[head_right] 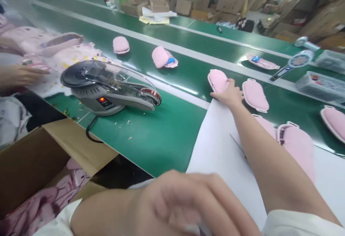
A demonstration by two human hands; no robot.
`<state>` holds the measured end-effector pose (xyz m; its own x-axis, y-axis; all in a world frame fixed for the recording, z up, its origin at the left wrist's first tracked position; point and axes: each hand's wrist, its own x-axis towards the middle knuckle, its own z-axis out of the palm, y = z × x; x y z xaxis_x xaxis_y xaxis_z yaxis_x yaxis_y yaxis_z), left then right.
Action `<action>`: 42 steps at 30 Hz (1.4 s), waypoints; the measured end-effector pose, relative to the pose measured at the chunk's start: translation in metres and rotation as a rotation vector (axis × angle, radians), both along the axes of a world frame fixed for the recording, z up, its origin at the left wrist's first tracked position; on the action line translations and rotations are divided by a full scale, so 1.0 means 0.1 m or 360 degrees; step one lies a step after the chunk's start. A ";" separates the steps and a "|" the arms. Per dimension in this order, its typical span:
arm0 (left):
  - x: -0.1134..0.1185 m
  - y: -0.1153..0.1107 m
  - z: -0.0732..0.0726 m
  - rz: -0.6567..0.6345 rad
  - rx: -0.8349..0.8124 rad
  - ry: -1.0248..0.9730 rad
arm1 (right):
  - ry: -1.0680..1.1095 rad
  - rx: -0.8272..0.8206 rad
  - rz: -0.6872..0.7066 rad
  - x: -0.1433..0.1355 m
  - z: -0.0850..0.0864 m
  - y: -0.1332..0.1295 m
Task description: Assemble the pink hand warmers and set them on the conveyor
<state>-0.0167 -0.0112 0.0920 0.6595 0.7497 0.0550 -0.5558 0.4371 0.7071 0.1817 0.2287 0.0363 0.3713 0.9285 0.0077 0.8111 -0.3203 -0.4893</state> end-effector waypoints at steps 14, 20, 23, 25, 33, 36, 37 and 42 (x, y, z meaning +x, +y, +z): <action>0.20 0.72 -0.77 0.0503 -0.0296 0.0151 | 0.1200 0.0091 0.0253 -0.62 -0.03 -2.22; 0.21 0.68 -0.83 0.0303 -0.0112 0.0340 | 0.1093 0.0110 0.0479 -0.63 -0.21 -2.56; 0.19 0.70 -0.91 0.0115 -0.0195 0.0183 | 0.1178 0.0144 0.0477 -0.48 -0.18 -2.60; 0.15 0.73 -0.97 -0.0107 -0.0369 -0.0035 | 0.1180 0.0159 0.0481 -0.34 -0.18 -2.62; -0.10 0.74 -0.96 -0.0221 -0.0837 -0.0094 | -0.0113 0.0326 -0.0606 0.28 -0.39 -2.60; -0.11 0.70 -0.91 -0.0201 -0.0910 -0.0063 | -0.0245 0.0119 -0.0773 0.35 -0.47 -2.62; -0.12 0.69 -0.90 -0.0217 -0.0930 -0.0062 | -0.0247 0.0053 -0.0814 0.35 -0.49 -2.63; -0.09 0.66 -0.91 -0.0236 -0.1055 -0.0090 | -0.0164 0.0018 -0.0863 0.30 -0.53 -2.57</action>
